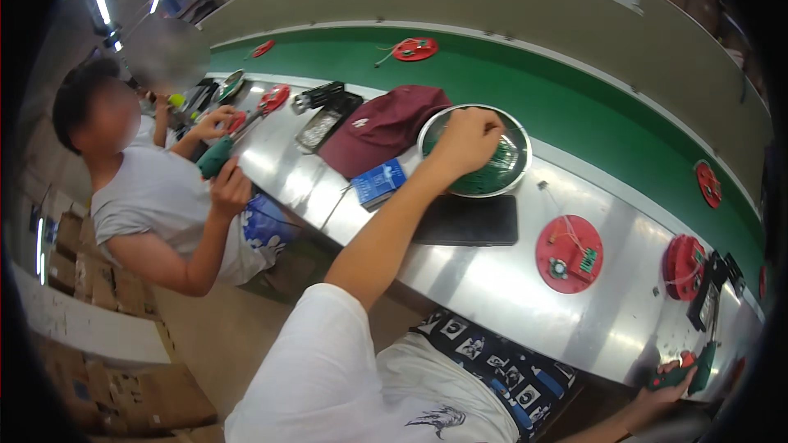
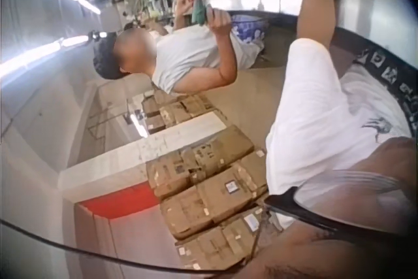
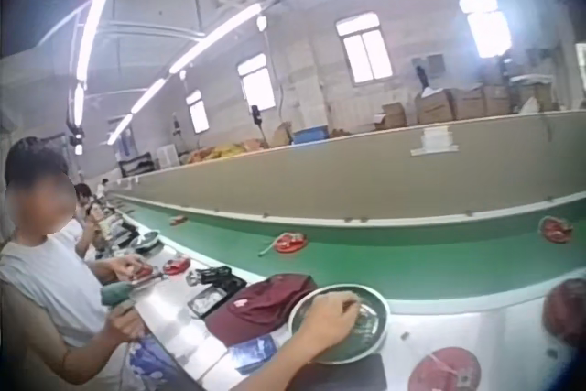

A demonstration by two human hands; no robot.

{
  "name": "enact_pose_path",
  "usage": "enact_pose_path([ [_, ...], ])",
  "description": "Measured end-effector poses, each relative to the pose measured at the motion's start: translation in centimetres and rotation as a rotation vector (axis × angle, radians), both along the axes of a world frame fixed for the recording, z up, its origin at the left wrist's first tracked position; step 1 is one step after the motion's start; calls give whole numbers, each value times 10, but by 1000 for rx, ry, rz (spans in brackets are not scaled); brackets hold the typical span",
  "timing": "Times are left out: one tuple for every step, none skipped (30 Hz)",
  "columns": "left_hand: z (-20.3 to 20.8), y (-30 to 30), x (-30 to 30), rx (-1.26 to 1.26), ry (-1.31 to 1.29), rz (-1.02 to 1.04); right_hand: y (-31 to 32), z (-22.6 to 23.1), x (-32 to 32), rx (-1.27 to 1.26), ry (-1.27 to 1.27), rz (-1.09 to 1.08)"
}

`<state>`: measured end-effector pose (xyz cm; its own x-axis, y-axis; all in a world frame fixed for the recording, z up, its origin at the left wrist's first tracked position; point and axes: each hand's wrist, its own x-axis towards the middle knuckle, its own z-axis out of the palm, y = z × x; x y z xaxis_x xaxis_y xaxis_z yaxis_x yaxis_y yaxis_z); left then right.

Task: Soldering electronic components onto circuit boards on a factory assembly line.

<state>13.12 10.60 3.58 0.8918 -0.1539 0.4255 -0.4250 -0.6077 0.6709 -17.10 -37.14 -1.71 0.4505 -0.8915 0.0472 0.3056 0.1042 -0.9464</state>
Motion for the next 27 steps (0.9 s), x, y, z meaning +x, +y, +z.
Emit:
enact_pose_path([
  [2,1,-1,44,-3,-18,-2,-1,-5,4,1,53],
  [4,2,-3,90,-7,-29,-2,-4,-4,17,-20,56],
  [7,4,-3,148,96,-23,-3,-5,-8,8,-27,101],
  [6,6,-3,185,78,-54,-4,-6,-11,0,-34,147],
  [6,8,-3,222,59,-82,-6,-6,-12,10,-32,158],
  [5,8,-3,211,123,-90,-7,-7,-12,9,-31,159],
  [5,10,-2,221,95,-100,-7,-7,-12,9,-29,165],
  [6,14,-1,230,67,-109,-7,-7,-11,-9,-32,221],
  [5,17,-3,246,102,-110,-7,-8,-11,-5,-31,202],
  [6,19,-5,241,102,-113,-8,-10,-10,-2,-31,186],
  [7,21,-7,266,116,-114,-8,-11,-8,-18,-44,216],
  [8,22,-8,291,132,-114,-9,-12,-9,-24,-43,217],
  [11,20,-9,322,151,-109,-11,-12,-11,-25,-47,236],
  [13,18,-10,318,151,-108,-12,-12,-12,-26,-51,256],
  [14,16,-9,325,151,-113,-14,-13,-13,-29,-50,259],
  [15,17,-11,334,153,-114,-12,-11,-12,-37,-54,264],
  [15,18,-15,338,149,-88,-11,-10,-11,-45,-58,269],
  [14,21,-17,337,152,-84,-11,-10,-11,-45,-56,274],
  [11,24,-17,374,124,-41,-11,-9,-12,-35,-48,265],
  [8,27,-17,411,96,1,-11,-9,-13,-24,-40,255],
  [5,30,-15,409,98,-4,-11,-8,-14,-26,-37,251],
  [6,31,-15,379,49,26,-10,-9,-13,-36,-42,256],
  [6,31,-15,349,0,53,-9,-9,-11,-46,-46,260],
  [8,31,-14,316,-26,43,-9,-9,-9,-51,-55,252],
  [13,28,-18,318,-23,32,-7,-8,-7,-57,-60,241],
  [18,24,-22,245,-19,37,-6,-7,-7,-66,-64,254],
  [21,19,-22,172,-15,42,-4,-5,-8,-65,-61,241],
])
